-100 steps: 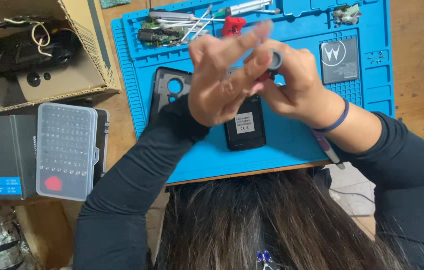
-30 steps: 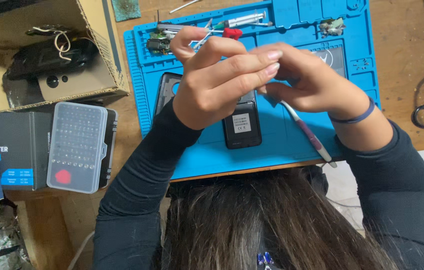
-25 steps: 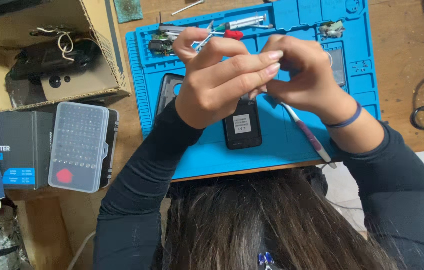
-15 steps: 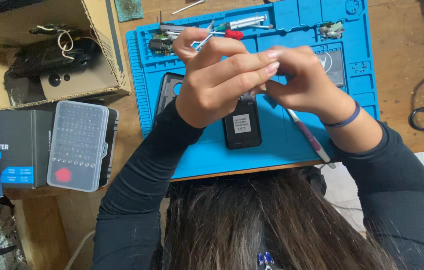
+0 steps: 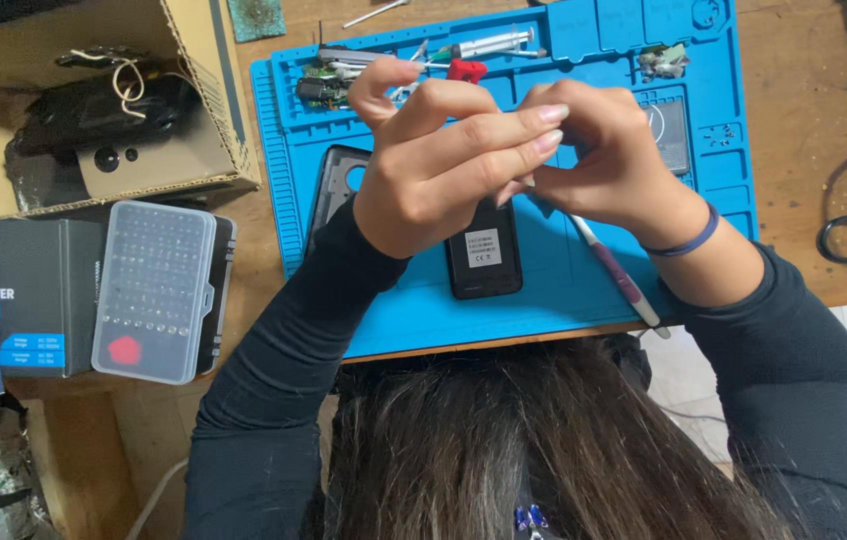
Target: The person uses a screwdriver to remove screws from a small black electronic device placed on a blue work mat. They repeatedly pick up the device, unscrew components, and place the screws into a red magnetic holder. The person continues this process throughout the clip, handling the device and tools with both hands.
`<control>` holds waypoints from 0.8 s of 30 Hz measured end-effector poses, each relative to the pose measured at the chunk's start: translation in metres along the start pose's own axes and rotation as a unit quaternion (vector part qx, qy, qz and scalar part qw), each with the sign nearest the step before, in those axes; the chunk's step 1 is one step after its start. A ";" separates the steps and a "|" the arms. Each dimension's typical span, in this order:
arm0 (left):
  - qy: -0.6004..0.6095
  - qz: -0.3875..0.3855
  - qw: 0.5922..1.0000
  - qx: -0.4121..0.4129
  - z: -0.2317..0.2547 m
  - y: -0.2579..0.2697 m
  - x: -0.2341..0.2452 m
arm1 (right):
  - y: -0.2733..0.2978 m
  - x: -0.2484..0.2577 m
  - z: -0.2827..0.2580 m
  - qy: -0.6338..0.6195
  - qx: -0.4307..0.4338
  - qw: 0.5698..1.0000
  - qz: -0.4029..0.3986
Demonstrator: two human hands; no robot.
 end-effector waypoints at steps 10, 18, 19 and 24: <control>0.010 0.017 1.000 0.014 -0.001 -0.002 0.003 | 0.003 -0.007 0.003 0.026 0.001 0.999 -0.042; 0.000 0.013 1.000 0.007 -0.001 -0.006 0.005 | 0.014 -0.017 0.014 0.023 0.022 0.991 -0.131; 0.002 0.011 1.000 0.008 0.001 -0.004 0.004 | 0.010 -0.019 0.008 0.022 0.020 0.991 -0.130; -0.001 0.031 1.000 0.003 0.001 -0.006 0.004 | 0.001 -0.007 0.003 0.074 -0.008 0.997 0.018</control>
Point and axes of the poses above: each hand's wrist, its own y-axis away from the middle knuckle, its own x-axis out of the back of the hand, z = x × y, the point moved 10 cm from there along -y, towards the middle knuckle, and after that the axes turned 3 degrees about -x, right-handed, at the moved point
